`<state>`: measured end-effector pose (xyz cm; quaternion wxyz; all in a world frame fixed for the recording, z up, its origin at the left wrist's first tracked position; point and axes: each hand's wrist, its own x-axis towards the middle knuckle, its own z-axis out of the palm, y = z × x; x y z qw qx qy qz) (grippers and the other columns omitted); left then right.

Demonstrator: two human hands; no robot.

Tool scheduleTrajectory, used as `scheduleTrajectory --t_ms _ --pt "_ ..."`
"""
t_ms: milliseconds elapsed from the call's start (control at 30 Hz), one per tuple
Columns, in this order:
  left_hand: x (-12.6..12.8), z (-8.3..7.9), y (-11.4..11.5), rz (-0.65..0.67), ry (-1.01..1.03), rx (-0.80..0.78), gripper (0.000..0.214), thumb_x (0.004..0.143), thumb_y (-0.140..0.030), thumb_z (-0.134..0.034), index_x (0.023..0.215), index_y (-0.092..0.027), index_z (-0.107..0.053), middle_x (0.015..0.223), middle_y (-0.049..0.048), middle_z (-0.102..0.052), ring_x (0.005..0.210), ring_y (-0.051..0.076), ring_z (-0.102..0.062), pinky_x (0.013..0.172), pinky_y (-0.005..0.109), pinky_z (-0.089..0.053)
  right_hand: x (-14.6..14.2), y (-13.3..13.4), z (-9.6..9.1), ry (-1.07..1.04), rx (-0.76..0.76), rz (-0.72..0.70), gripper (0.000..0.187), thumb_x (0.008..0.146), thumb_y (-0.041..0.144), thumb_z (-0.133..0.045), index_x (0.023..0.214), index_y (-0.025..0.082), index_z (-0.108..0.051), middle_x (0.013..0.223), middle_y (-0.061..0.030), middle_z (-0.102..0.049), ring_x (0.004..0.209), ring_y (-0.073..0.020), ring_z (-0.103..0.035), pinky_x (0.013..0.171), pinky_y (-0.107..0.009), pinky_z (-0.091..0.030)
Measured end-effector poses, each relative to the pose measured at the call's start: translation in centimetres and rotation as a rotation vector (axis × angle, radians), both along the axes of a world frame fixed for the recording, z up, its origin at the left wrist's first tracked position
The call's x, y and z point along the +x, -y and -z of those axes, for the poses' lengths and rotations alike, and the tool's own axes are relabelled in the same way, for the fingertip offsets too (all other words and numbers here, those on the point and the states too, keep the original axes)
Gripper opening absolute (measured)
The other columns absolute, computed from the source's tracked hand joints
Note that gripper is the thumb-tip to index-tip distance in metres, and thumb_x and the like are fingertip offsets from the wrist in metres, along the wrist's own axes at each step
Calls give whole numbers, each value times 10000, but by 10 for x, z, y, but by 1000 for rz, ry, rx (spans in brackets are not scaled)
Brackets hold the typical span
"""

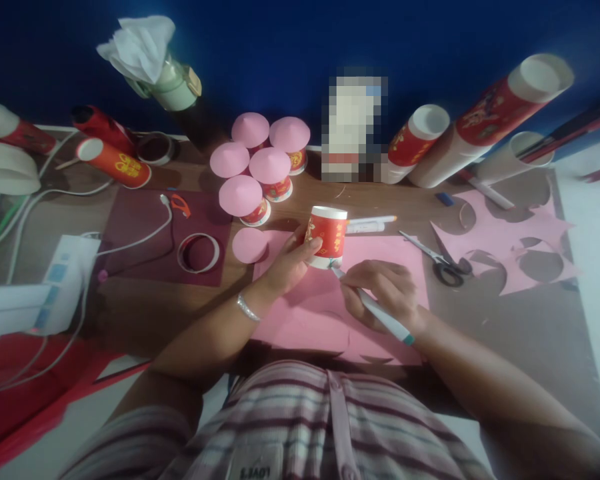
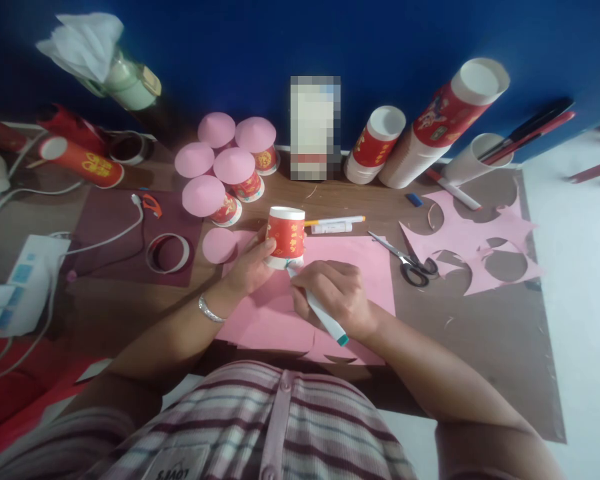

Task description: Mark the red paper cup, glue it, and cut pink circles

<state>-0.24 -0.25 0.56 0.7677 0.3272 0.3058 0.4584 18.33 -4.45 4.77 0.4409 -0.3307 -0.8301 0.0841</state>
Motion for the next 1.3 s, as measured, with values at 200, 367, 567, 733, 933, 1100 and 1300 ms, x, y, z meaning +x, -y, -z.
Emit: scheduleTrajectory --t_ms 200,367,567,733,933,1100,1300 --pt "0 0 -1 53 -5 36 380 875 -488 -764 1149 -236 -689 1042 58 -714 904 213 -676 803 364 -553 0 -1 -2 2 5 -8 204 863 44 -660 977 195 -584 736 -8 -686 598 -138 -650 538 -264 -557" --pt "0 1 -1 29 -21 66 352 891 -459 -758 1143 -223 -688 996 39 -683 915 180 -648 841 320 -532 0 -1 -1 7 11 -4 182 882 48 -646 973 193 -584 741 -12 -689 605 -135 -650 545 -259 -553" --pt "1 4 0 54 -33 51 381 873 -467 -770 1173 -256 -665 1034 28 -679 967 199 -643 885 333 -525 0 -2 0 9 2 -6 170 892 54 -658 973 185 -586 758 -18 -696 621 -136 -667 552 -256 -555" --pt "1 3 0 62 -16 45 379 856 -459 -785 1147 -249 -662 1040 31 -670 962 197 -639 871 330 -529 -1 -2 0 9 -1 -47 153 912 87 -651 1008 189 -589 770 -18 -712 657 -146 -695 588 -269 -588" --pt "1 0 0 67 -2 43 376 869 -460 -770 1145 -226 -666 984 36 -663 869 183 -637 779 329 -543 0 -1 -4 -11 57 -65 107 926 135 -616 994 209 -581 730 7 -702 607 -137 -683 544 -263 -574" --pt "1 0 0 18 -2 20 384 853 -467 -789 1126 -214 -695 1001 46 -703 925 207 -677 822 343 -548 2 -1 -5 -9 62 -58 112 916 128 -609 987 210 -576 706 10 -687 595 -138 -673 538 -266 -568" --pt "0 1 0 25 4 28 353 878 -456 -770 1116 -201 -713 1033 65 -740 984 230 -709 891 373 -553 3 -3 -7 3 54 -14 145 907 89 -621 992 203 -591 715 1 -696 623 -139 -694 566 -262 -586"
